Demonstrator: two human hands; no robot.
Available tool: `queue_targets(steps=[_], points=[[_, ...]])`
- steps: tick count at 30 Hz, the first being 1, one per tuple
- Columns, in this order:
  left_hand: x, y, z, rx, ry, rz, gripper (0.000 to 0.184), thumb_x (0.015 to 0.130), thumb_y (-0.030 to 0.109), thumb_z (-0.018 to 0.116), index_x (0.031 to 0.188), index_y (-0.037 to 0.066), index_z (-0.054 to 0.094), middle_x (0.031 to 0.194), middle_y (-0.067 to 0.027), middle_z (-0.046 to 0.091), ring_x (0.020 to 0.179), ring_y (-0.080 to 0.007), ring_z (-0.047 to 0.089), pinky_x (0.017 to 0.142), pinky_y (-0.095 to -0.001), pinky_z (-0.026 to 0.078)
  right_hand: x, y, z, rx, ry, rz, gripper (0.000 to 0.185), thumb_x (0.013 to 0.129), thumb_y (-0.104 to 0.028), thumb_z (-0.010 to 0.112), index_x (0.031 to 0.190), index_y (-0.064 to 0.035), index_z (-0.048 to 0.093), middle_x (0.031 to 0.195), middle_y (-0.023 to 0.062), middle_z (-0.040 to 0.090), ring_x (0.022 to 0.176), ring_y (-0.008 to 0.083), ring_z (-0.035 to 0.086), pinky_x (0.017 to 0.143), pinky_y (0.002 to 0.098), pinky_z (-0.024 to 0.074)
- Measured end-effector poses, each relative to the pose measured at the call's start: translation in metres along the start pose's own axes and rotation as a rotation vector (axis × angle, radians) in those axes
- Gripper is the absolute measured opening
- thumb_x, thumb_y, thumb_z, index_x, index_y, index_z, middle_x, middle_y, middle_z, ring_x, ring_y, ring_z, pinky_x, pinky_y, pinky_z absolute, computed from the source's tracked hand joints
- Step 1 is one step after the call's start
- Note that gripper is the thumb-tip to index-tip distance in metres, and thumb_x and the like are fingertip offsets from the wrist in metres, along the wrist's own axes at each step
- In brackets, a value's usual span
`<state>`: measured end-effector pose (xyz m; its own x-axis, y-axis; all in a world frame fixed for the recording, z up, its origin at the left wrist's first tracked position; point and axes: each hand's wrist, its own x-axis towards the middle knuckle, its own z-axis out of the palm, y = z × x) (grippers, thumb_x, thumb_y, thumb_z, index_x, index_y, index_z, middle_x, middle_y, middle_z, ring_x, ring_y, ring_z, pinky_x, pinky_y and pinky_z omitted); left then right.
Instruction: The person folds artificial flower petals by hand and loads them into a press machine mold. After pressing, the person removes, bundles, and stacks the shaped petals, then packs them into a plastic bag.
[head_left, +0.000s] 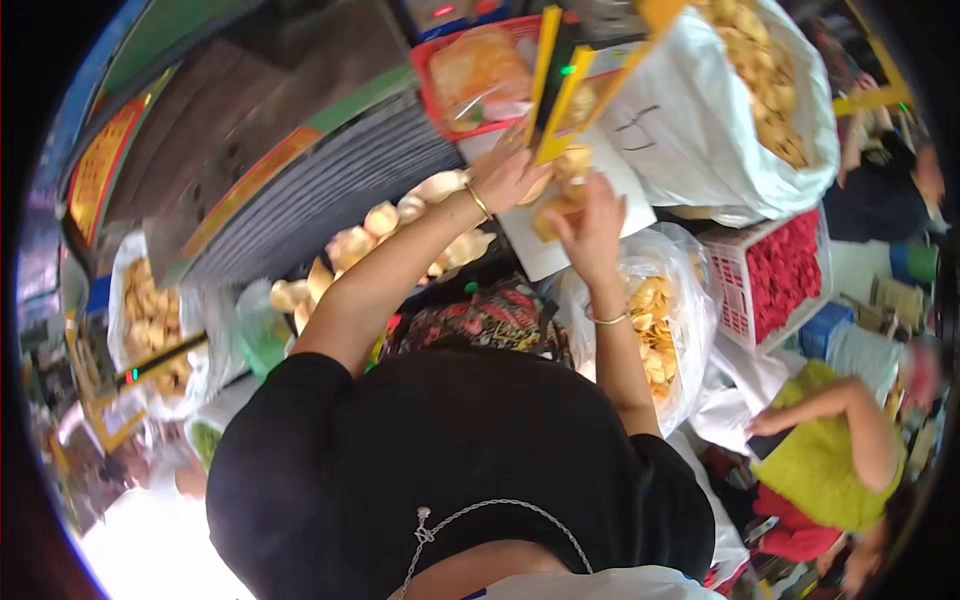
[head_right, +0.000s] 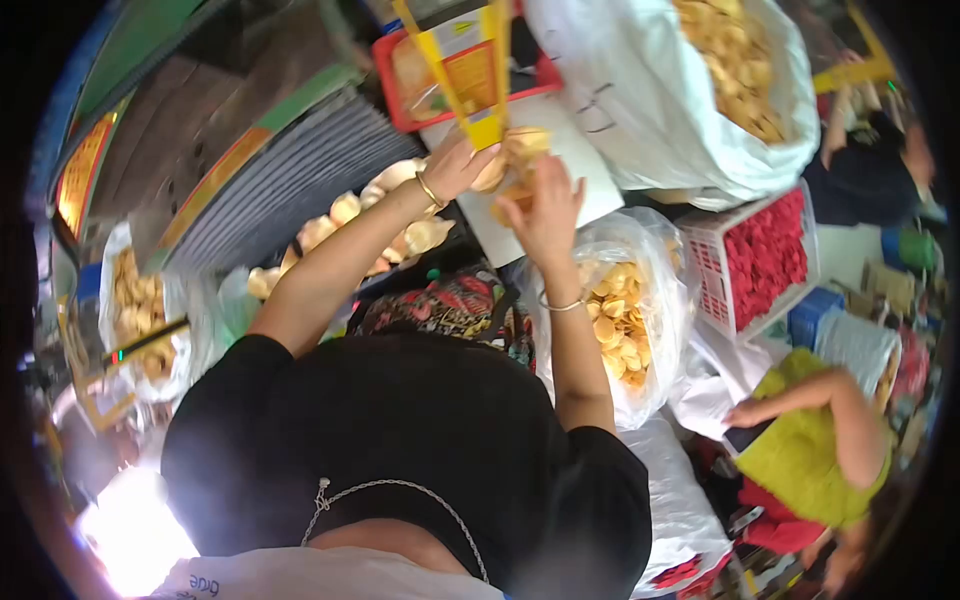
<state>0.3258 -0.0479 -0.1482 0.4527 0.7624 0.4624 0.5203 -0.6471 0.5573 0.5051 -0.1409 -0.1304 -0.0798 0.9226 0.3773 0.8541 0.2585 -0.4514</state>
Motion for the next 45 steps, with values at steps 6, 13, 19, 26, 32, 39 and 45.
queue_targets(steps=[6, 13, 19, 26, 32, 39, 45], points=[[-0.112, 0.030, -0.112, 0.088, 0.103, -0.218, 0.023, 0.080, 0.002, 0.065, 0.103, 0.001, 0.064, 0.109, -0.0152, 0.062, 0.096, -0.0301, 0.061, 0.085, -0.0378, 0.049, -0.015, -0.035, -0.026, 0.443, -0.010, 0.053, 0.036, 0.084, -0.013, 0.067, 0.115, -0.0006, 0.057, 0.107, 0.0172, 0.061, 0.098, 0.0321, 0.060, 0.084, 0.0407, 0.0479], [-0.207, 0.011, -0.161, 0.280, 0.113, -0.696, 0.016, 0.081, 0.012, 0.066, 0.095, 0.005, 0.069, 0.094, -0.0087, 0.064, 0.082, -0.0239, 0.064, 0.073, -0.0337, 0.052, 0.011, -0.103, 0.076, 0.562, -0.414, -0.178, 0.015, 0.086, -0.014, 0.060, 0.096, -0.0043, 0.065, 0.082, 0.0184, 0.065, 0.075, 0.0370, 0.063, 0.065, 0.0425, 0.0509], [-0.221, -0.010, -0.156, 0.412, 0.148, -0.644, 0.019, 0.081, 0.020, 0.065, 0.096, 0.008, 0.069, 0.095, -0.0056, 0.064, 0.076, -0.0224, 0.064, 0.068, -0.0310, 0.052, 0.051, -0.172, 0.143, 0.234, -0.631, -0.175, 0.019, 0.082, -0.023, 0.064, 0.085, -0.0051, 0.070, 0.077, 0.0165, 0.066, 0.076, 0.0348, 0.065, 0.066, 0.0422, 0.0516], [-0.249, -0.010, -0.159, -0.524, 0.562, -0.977, 0.017, 0.083, 0.023, 0.070, 0.089, 0.007, 0.067, 0.079, -0.0021, 0.064, 0.066, -0.0142, 0.060, 0.050, -0.0230, 0.042, 0.042, -0.187, 0.131, 0.577, -0.620, -0.070, 0.019, 0.083, -0.021, 0.067, 0.090, -0.0039, 0.071, 0.074, 0.0127, 0.068, 0.067, 0.0250, 0.067, 0.061, 0.0335, 0.0500], [-0.220, 0.012, -0.180, -1.763, 0.680, -1.143, 0.017, 0.086, 0.021, 0.071, 0.087, 0.005, 0.068, 0.073, -0.0007, 0.065, 0.055, -0.0061, 0.052, 0.044, -0.0185, 0.034, -0.004, -0.209, 0.093, 1.287, -0.618, 0.485, 0.018, 0.087, -0.014, 0.067, 0.098, 0.0002, 0.068, 0.074, -0.0027, 0.062, 0.070, 0.0085, 0.060, 0.062, 0.0208, 0.0458], [-0.222, 0.018, -0.200, -1.140, 0.311, -0.882, 0.017, 0.085, 0.018, 0.071, 0.088, 0.001, 0.068, 0.072, -0.0023, 0.065, 0.053, -0.0061, 0.053, 0.045, -0.0182, 0.039, 0.033, -0.228, 0.063, 1.061, -0.644, 0.165, 0.013, 0.086, -0.014, 0.068, 0.093, -0.0030, 0.069, 0.079, 0.0008, 0.063, 0.077, 0.0090, 0.059, 0.065, 0.0230, 0.0450], [-0.204, 0.041, -0.210, -0.994, 0.295, -0.972, 0.015, 0.086, 0.014, 0.069, 0.086, 0.000, 0.068, 0.067, -0.0031, 0.062, 0.055, -0.0074, 0.059, 0.046, -0.0192, 0.045, 0.054, -0.241, 0.060, 0.685, -0.862, -0.108, 0.011, 0.084, -0.011, 0.067, 0.093, -0.0043, 0.069, 0.081, 0.0056, 0.065, 0.081, 0.0111, 0.060, 0.069, 0.0256, 0.0450]])
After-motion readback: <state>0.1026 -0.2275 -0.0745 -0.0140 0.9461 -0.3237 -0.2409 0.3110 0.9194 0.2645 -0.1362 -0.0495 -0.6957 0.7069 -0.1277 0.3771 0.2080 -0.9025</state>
